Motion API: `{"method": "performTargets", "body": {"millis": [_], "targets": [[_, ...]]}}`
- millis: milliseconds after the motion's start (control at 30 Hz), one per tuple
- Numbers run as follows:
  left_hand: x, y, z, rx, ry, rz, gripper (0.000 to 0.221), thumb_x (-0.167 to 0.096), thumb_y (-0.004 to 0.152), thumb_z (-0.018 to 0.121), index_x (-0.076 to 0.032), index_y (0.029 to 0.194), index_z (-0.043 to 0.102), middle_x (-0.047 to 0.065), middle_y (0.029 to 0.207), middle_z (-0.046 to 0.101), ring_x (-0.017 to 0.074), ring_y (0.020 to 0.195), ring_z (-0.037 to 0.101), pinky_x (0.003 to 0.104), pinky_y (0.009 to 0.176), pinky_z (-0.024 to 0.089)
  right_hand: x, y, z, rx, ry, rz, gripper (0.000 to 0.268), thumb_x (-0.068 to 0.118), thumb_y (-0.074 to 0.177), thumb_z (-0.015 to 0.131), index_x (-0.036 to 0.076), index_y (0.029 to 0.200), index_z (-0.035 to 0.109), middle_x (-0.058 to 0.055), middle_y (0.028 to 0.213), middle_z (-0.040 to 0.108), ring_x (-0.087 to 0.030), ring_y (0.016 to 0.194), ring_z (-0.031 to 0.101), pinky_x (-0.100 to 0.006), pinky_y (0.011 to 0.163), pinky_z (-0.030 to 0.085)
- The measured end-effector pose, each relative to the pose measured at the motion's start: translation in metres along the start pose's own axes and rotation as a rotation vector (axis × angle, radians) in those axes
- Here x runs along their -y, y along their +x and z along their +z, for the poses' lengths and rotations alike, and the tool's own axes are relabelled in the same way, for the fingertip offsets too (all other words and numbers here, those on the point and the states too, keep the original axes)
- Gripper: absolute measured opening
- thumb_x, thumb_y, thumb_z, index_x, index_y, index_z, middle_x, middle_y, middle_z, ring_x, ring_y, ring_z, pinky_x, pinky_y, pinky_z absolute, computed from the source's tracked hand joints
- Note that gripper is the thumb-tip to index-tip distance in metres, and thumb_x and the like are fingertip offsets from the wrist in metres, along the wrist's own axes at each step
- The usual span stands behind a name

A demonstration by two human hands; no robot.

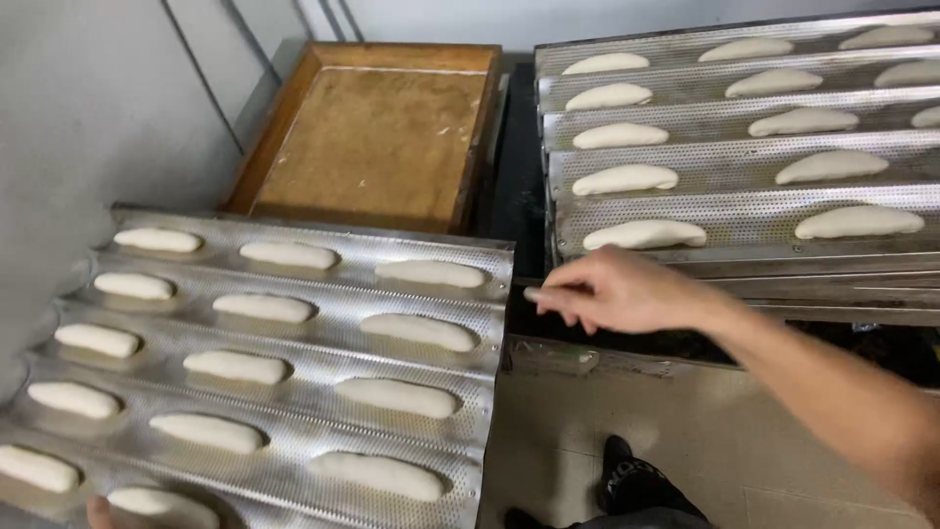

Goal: Arrange and shape bread dough pieces onto metal baking trays in a commercial bakery.

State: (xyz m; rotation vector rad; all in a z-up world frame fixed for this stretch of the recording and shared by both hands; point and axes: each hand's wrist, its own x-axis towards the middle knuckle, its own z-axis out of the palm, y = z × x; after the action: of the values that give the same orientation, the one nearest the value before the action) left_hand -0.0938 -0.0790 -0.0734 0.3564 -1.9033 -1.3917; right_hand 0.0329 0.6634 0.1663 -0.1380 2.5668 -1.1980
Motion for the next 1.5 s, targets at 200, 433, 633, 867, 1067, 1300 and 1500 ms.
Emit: {"method": "performTargets", "body": {"millis": [200, 433, 633, 867, 1067, 1300, 1500], "targets": [[-0.312, -0.067, 0.196, 0.445, 0.179, 0.292, 0.074, -0.016, 0.11, 0.066, 0.001, 0.169, 0.025, 0.029, 0.167, 0.038, 0.0394, 0.147, 0.043, 0.049, 0.121, 0.039, -0.109, 0.061, -0.161, -0.181, -0.311, 0.083, 0.037, 0.042, 0.096, 0.062, 0.021, 0.125, 0.074, -0.005, 0.104, 0.079, -0.017, 0.082, 0.076, -0.039, 0.067, 0.059], [-0.431, -0.173, 0.49, 1.262, -0.085, 0.235, 0.057, -0.026, 0.103, 0.059, 0.002, 0.15, 0.046, 0.021, 0.15, 0.057, 0.0251, 0.135, 0.058, 0.034, 0.111, 0.048, -0.241, 0.199, -0.285, -0.386, -0.437, -0.137, 0.035, 0.038, 0.094, 0.073, 0.016, 0.122, 0.076, -0.008, 0.114, 0.077, -0.025, 0.103, 0.074, -0.043, 0.094, 0.06], [-0.414, -0.229, 0.705, 1.379, -0.272, 0.189, 0.046, -0.027, 0.104, 0.061, 0.003, 0.139, 0.062, 0.011, 0.12, 0.075, 0.0136, 0.108, 0.066, 0.029, 0.094, 0.055, -0.249, 0.304, -0.297, -0.169, -0.482, -0.231, 0.034, 0.022, 0.092, 0.071, 0.01, 0.123, 0.074, -0.014, 0.118, 0.072, -0.027, 0.104, 0.069, -0.047, 0.093, 0.056], [-0.398, -0.253, 0.822, 1.43, -0.051, 0.012, 0.053, -0.041, 0.106, 0.059, 0.007, 0.118, 0.078, 0.01, 0.098, 0.074, 0.016, 0.09, 0.062, 0.033, 0.082, 0.054, -0.238, 0.296, -0.32, -0.025, -0.64, -0.148, 0.035, 0.026, 0.089, 0.079, 0.0, 0.112, 0.077, -0.018, 0.103, 0.079, -0.03, 0.092, 0.075, -0.045, 0.093, 0.064], [-0.415, -0.265, 0.836, 1.69, -0.236, -0.643, 0.059, -0.051, 0.096, 0.052, 0.003, 0.105, 0.074, 0.008, 0.089, 0.078, 0.0181, 0.084, 0.074, 0.03, 0.075, 0.065, -0.264, 0.245, -0.331, -0.196, -0.247, -0.012, 0.053, 0.039, 0.082, 0.081, 0.015, 0.128, 0.071, -0.011, 0.112, 0.076, -0.025, 0.098, 0.075, -0.046, 0.089, 0.058], [-0.405, -0.249, 0.841, 1.701, -0.311, -0.305, 0.041, -0.017, 0.081, 0.087, 0.008, 0.112, 0.077, 0.016, 0.099, 0.078, 0.0165, 0.081, 0.073, 0.024, 0.069, 0.062, -0.279, 0.243, -0.325, -0.276, -0.282, 0.098, 0.048, 0.032, 0.082, 0.082, 0.014, 0.126, 0.073, -0.009, 0.115, 0.075, -0.022, 0.091, 0.072, -0.041, 0.084, 0.061], [-0.42, -0.236, 0.823, 1.647, -0.469, -0.598, 0.046, -0.018, 0.086, 0.081, 0.007, 0.123, 0.069, 0.017, 0.11, 0.075, 0.0192, 0.091, 0.078, 0.025, 0.077, 0.067, -0.277, 0.232, -0.329, -0.345, 0.201, 0.107, 0.044, 0.029, 0.092, 0.072, 0.019, 0.135, 0.069, -0.005, 0.115, 0.077, -0.009, 0.094, 0.073, -0.025, 0.086, 0.056]]}}
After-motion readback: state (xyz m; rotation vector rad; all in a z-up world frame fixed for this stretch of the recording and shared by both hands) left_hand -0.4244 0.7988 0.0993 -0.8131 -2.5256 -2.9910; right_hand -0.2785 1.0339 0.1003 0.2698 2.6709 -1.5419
